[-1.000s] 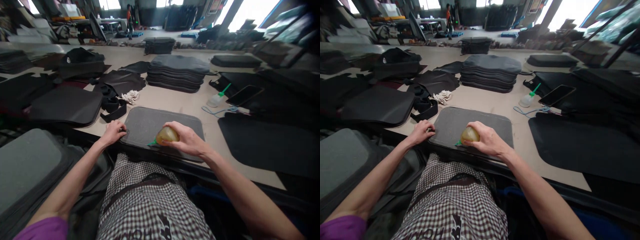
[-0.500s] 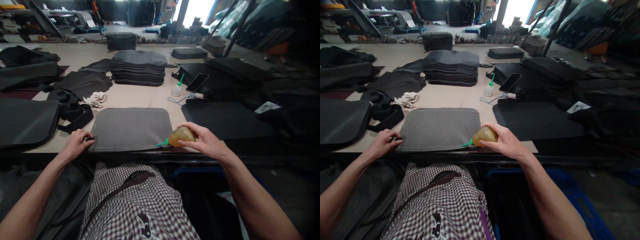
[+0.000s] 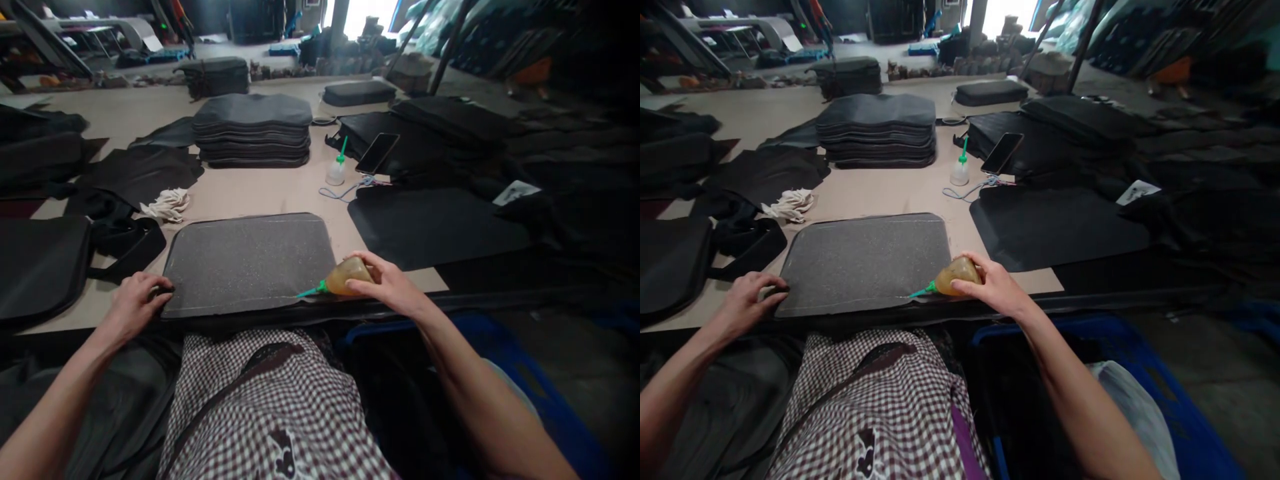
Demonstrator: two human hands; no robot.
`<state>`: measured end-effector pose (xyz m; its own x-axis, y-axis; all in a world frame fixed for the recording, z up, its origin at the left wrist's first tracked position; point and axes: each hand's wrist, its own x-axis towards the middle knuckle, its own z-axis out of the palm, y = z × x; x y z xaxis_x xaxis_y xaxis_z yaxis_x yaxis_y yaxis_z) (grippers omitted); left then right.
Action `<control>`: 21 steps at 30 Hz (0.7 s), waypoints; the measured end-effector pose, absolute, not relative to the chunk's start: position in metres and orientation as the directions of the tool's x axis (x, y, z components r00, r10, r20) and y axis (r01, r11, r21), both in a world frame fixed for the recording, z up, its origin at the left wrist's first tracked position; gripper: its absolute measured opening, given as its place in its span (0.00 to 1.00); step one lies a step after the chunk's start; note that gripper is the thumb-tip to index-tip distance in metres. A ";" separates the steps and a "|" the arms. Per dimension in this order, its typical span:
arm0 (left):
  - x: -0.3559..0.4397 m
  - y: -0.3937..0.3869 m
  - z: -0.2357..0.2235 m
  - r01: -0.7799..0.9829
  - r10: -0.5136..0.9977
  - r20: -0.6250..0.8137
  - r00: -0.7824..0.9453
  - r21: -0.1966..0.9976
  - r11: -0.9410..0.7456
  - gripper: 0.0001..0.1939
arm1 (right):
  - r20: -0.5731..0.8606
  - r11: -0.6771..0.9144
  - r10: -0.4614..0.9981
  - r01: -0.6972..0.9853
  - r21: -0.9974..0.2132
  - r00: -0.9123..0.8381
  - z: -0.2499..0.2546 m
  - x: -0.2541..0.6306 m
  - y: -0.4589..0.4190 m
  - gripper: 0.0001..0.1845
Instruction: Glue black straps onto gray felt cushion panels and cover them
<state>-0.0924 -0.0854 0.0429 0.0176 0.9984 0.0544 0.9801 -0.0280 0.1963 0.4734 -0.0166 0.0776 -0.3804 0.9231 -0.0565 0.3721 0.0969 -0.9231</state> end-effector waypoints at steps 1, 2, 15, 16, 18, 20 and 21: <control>-0.084 -0.086 0.048 0.986 0.996 0.083 0.025 0.163 -0.039 0.14 | -0.053 0.102 0.925 0.380 -0.919 -0.377 0.076 0.474 -0.017 0.31; -0.075 -0.086 0.054 0.989 0.992 0.122 0.044 0.136 -0.060 0.13 | -0.052 0.105 0.926 0.387 -0.916 -0.374 0.075 0.475 -0.017 0.31; 0.065 -0.022 0.043 0.857 0.859 0.044 0.510 0.060 -0.512 0.29 | -0.090 0.036 0.935 0.342 -0.939 -0.344 0.084 0.475 -0.026 0.30; 0.065 -0.020 0.038 0.861 0.862 0.012 0.506 0.043 -0.506 0.29 | -0.078 0.035 0.943 0.328 -0.944 -0.325 0.084 0.476 -0.027 0.29; 0.063 -0.017 0.031 0.869 0.869 -0.029 0.495 0.022 -0.494 0.30 | -0.054 0.033 0.963 0.315 -0.949 -0.264 0.084 0.480 -0.029 0.28; 0.061 -0.017 0.031 0.872 0.871 -0.050 0.489 0.013 -0.489 0.30 | -0.038 0.028 0.978 0.307 -0.951 -0.207 0.082 0.484 -0.031 0.28; 0.061 -0.017 0.031 0.874 0.872 -0.055 0.486 0.014 -0.486 0.31 | -0.036 0.023 0.982 0.304 -0.952 -0.188 0.082 0.486 -0.032 0.28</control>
<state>0.0606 -0.0171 0.0314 0.4863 0.8720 -0.0552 0.8737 -0.4863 0.0138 0.4858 -0.0316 0.0816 -0.1879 0.9815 -0.0363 0.3041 0.0230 -0.9524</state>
